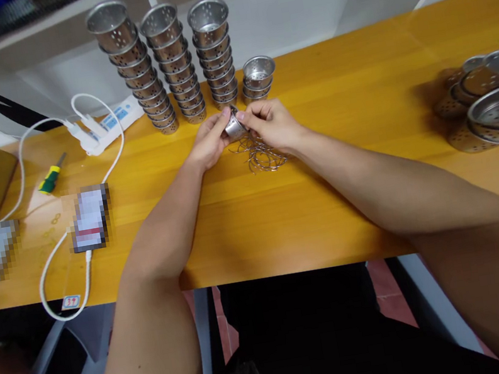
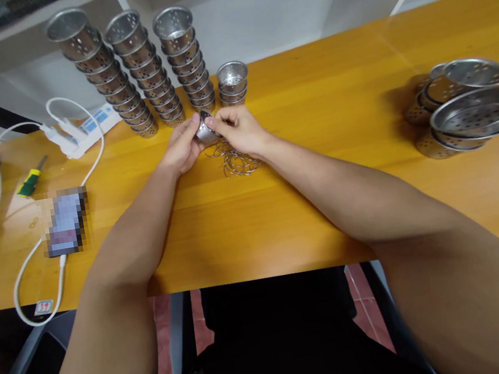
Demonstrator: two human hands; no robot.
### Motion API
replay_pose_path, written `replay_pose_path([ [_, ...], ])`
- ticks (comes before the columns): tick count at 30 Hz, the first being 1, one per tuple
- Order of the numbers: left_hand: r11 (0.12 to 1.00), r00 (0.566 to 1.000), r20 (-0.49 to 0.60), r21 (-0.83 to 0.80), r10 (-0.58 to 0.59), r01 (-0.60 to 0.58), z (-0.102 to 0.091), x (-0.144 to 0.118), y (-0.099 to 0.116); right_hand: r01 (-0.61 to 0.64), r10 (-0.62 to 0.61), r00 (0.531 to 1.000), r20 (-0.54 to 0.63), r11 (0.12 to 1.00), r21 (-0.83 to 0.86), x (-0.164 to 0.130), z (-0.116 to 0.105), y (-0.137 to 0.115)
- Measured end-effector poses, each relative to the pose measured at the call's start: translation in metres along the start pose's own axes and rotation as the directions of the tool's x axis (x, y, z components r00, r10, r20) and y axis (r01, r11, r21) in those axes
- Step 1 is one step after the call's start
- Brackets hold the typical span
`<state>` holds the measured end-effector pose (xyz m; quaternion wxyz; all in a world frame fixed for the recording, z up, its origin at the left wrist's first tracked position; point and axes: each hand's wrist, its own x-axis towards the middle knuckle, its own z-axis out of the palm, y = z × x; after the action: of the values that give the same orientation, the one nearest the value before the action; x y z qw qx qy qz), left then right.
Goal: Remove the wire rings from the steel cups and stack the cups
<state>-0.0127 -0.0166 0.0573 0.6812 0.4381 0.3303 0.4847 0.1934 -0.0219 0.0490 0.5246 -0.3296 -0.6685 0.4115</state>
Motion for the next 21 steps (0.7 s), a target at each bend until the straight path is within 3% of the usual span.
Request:
replay_pose_path([
  [5, 0.999, 0.998, -0.06, 0.026, -0.029, 0.031, 0.005, -0.0018, 0.003, -0.032, 0.031, 0.999, -0.014, 0.999, -0.04, 0.0011, 0.001, 0.0008],
  [12, 0.999, 0.997, -0.058, -0.011, -0.046, 0.046, 0.0058, -0.0011, 0.0033, -0.079, 0.081, 0.996, 0.034, 0.995, -0.054, 0.0001, -0.0036, 0.001],
  [21, 0.998, 0.996, -0.063, 0.007, -0.056, 0.057, 0.0045, -0.0045, 0.0102, -0.079, 0.089, 0.991, -0.103, 0.992, 0.1, 0.0079, -0.0054, 0.006],
])
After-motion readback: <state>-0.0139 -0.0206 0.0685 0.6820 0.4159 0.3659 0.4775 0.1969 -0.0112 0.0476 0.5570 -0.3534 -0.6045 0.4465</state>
